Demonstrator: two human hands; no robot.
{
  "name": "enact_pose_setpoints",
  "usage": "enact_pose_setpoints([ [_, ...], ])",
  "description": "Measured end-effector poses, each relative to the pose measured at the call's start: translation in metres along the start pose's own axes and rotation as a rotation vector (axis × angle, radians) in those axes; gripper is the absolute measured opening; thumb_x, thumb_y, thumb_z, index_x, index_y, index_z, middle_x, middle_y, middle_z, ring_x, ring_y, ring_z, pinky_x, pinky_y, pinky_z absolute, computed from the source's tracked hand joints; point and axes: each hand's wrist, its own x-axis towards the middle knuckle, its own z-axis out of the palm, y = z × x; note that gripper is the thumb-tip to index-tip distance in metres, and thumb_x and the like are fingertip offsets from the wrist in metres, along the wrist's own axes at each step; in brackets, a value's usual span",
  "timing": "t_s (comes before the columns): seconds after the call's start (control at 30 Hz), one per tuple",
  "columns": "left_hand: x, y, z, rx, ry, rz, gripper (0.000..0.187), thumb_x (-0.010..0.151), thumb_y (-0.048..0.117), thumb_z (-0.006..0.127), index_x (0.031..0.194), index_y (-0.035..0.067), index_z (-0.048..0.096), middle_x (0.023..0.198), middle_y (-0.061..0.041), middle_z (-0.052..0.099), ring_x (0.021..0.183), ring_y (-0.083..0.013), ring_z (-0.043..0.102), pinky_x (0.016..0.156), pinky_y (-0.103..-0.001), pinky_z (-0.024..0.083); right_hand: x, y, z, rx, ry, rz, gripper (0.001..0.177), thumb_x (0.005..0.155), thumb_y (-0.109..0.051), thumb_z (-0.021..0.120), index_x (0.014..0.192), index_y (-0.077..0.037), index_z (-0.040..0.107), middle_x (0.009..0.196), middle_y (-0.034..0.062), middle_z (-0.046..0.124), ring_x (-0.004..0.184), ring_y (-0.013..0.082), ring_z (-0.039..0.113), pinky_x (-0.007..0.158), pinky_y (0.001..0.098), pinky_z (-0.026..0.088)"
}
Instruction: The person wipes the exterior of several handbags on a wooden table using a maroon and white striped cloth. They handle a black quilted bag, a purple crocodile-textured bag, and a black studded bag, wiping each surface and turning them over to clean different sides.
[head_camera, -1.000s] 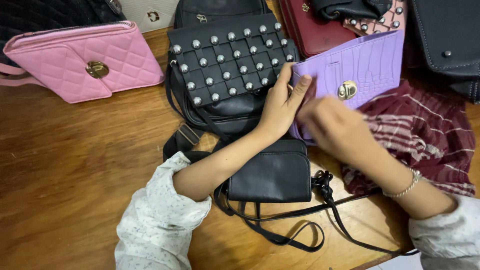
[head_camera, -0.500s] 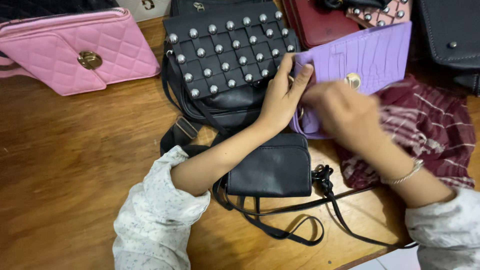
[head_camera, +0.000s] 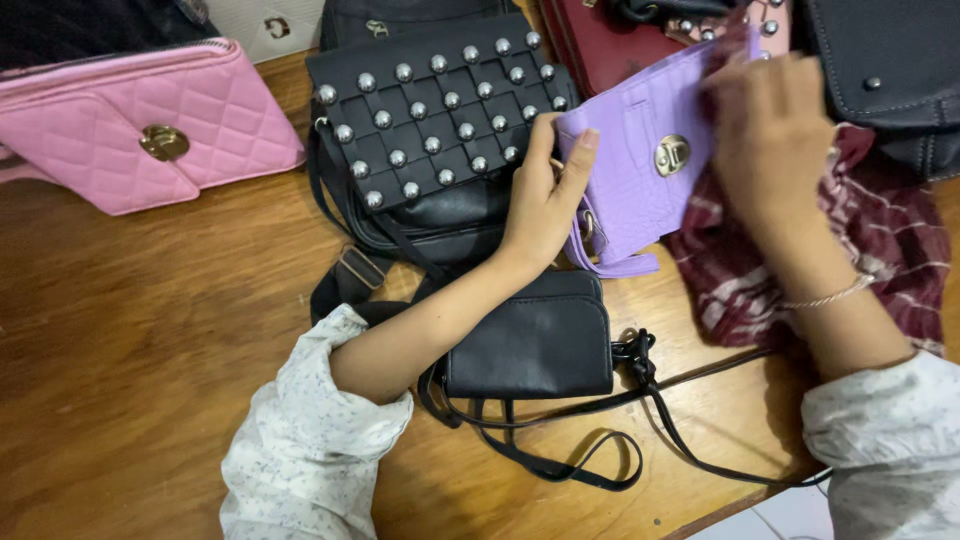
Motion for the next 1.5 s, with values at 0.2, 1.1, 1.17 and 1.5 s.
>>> enact_pose_setpoints([
  [0.2, 0.000, 0.000, 0.000, 0.016, -0.006, 0.021, 0.033, 0.108, 0.035, 0.058, 0.123, 0.006, 0.054, 0.066, 0.001, 0.051, 0.058, -0.0056, 0.046, 0.054, -0.027, 0.039, -0.008, 0.005, 0.000, 0.231, -0.044, -0.079, 0.009, 0.111, -0.005, 0.071, 0.106, -0.004, 0.064, 0.106, 0.0134, 0.061, 0.095, 0.0333, 0.063, 0.076, 0.0413, 0.051],
  [1.1, -0.015, 0.180, -0.177, 0.020, -0.293, -0.068, 0.036, 0.106, 0.019, 0.068, 0.135, 0.000, 0.056, 0.123, -0.002, 0.066, 0.109, -0.0054, 0.062, 0.096, -0.024, 0.055, -0.017, 0.038, 0.017, 0.604, -0.293, 0.354, 0.014, 0.111, -0.010, 0.062, 0.111, 0.004, 0.063, 0.095, 0.0128, 0.066, 0.081, 0.0178, 0.064, 0.078, 0.0289, 0.050],
  [1.17, -0.032, 0.188, -0.193, 0.080, -0.291, -0.144, 0.033, 0.102, 0.018, 0.069, 0.128, 0.000, 0.060, 0.115, -0.002, 0.067, 0.103, -0.0056, 0.063, 0.089, -0.024, 0.055, -0.014, 0.005, 0.006, 0.881, -0.408, 0.476, 0.022, 0.111, -0.018, 0.057, 0.119, 0.001, 0.065, 0.094, 0.0091, 0.068, 0.077, 0.0134, 0.064, 0.076, 0.0272, 0.051],
  [1.5, -0.121, 0.220, -0.269, 0.121, -0.205, -0.218, 0.025, 0.105, 0.023, 0.067, 0.117, 0.002, 0.065, 0.096, 0.002, 0.067, 0.082, -0.0016, 0.060, 0.068, -0.021, 0.052, 0.060, -0.157, -0.026, 1.326, -1.038, -0.174, 0.091, 0.090, -0.057, 0.066, 0.158, -0.002, 0.039, 0.121, 0.0124, 0.069, 0.110, 0.0250, 0.068, 0.093, 0.0385, 0.052],
])
